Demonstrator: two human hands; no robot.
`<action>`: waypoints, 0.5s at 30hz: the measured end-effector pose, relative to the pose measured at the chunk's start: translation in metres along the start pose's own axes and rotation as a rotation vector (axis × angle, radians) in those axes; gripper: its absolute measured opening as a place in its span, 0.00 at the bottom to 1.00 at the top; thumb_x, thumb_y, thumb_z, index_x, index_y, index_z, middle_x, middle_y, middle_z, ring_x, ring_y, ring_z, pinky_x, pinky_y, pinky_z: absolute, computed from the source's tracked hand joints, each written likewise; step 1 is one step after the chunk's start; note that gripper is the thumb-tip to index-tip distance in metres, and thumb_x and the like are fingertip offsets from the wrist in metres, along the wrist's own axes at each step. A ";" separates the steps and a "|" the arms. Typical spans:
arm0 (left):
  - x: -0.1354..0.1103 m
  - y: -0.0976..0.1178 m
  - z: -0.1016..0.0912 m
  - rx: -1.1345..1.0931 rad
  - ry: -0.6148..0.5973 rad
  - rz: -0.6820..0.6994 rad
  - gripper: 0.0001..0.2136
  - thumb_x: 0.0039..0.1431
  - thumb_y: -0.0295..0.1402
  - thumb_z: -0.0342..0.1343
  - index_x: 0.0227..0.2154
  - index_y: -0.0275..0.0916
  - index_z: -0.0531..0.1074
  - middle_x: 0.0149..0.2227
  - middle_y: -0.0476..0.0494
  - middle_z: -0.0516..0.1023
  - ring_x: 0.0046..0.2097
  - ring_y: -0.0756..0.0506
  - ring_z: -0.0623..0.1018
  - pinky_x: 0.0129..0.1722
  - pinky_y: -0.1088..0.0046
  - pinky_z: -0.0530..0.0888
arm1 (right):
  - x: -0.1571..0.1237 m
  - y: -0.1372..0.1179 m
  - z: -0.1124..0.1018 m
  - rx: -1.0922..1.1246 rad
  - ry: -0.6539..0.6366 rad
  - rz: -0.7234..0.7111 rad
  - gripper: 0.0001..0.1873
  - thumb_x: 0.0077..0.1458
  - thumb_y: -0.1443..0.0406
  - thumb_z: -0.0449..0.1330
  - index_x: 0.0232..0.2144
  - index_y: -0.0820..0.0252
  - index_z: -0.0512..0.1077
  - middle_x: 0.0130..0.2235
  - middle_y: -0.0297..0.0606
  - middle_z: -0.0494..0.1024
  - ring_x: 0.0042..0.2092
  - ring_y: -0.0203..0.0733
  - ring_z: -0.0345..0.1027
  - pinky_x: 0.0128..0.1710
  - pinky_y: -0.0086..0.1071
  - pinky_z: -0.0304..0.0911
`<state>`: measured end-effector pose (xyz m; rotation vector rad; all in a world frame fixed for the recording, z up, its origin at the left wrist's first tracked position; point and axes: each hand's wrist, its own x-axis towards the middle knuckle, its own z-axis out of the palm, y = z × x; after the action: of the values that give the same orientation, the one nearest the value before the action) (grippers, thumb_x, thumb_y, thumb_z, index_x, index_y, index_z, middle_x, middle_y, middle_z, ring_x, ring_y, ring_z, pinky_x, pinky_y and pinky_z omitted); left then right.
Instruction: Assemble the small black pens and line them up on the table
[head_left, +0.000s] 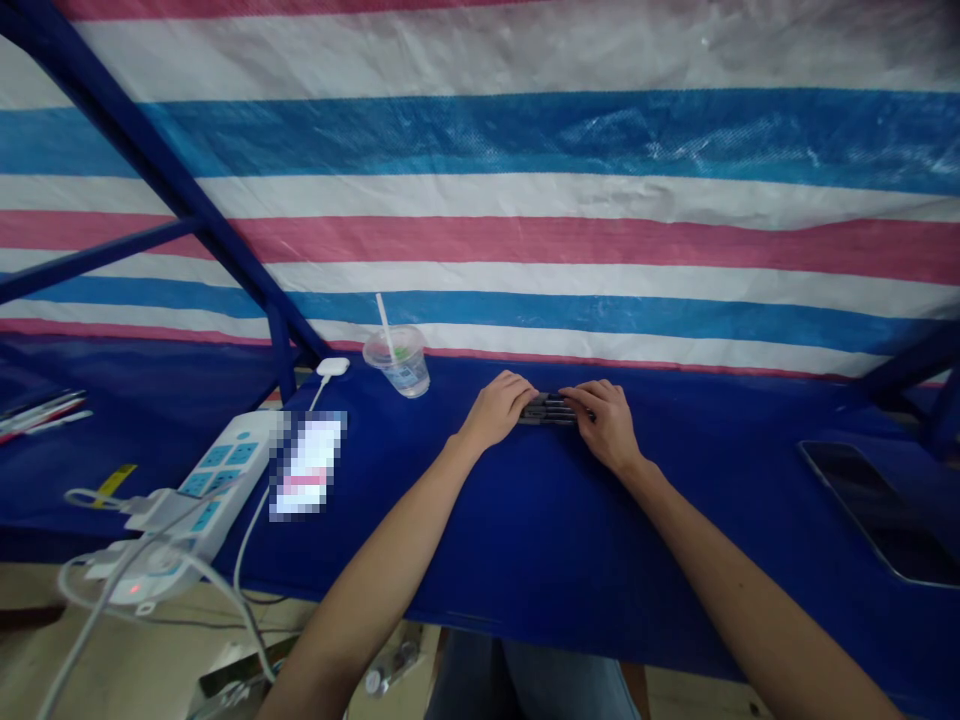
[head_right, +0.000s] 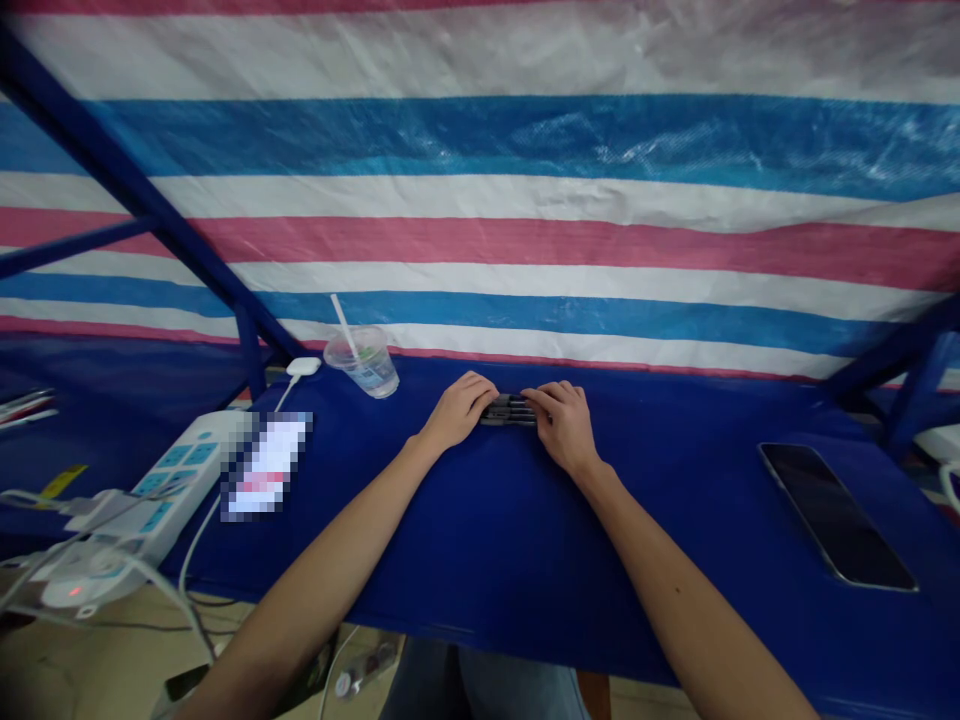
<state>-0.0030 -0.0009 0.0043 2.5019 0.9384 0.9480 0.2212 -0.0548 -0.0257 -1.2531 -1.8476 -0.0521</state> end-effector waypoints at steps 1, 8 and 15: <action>0.000 0.000 0.000 0.000 0.010 -0.012 0.12 0.75 0.36 0.48 0.38 0.39 0.75 0.39 0.44 0.78 0.46 0.44 0.75 0.50 0.64 0.73 | 0.000 0.000 0.000 -0.007 0.014 0.014 0.10 0.68 0.65 0.58 0.44 0.53 0.80 0.40 0.38 0.81 0.41 0.46 0.69 0.41 0.42 0.56; -0.001 -0.005 0.005 -0.003 0.093 -0.084 0.06 0.72 0.32 0.53 0.47 0.42 0.73 0.43 0.45 0.77 0.46 0.45 0.78 0.50 0.66 0.74 | 0.000 0.003 -0.001 -0.035 0.102 0.154 0.10 0.66 0.66 0.57 0.41 0.54 0.78 0.40 0.38 0.80 0.43 0.46 0.70 0.48 0.43 0.54; 0.001 -0.006 0.002 0.004 0.171 -0.108 0.06 0.72 0.30 0.54 0.47 0.40 0.73 0.44 0.43 0.78 0.47 0.44 0.79 0.51 0.65 0.75 | 0.001 0.005 -0.001 -0.050 0.150 0.219 0.10 0.66 0.66 0.55 0.41 0.53 0.78 0.40 0.38 0.79 0.44 0.46 0.69 0.48 0.43 0.53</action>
<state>-0.0041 0.0034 0.0004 2.3753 1.1153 1.1387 0.2255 -0.0522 -0.0261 -1.4401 -1.5812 -0.0706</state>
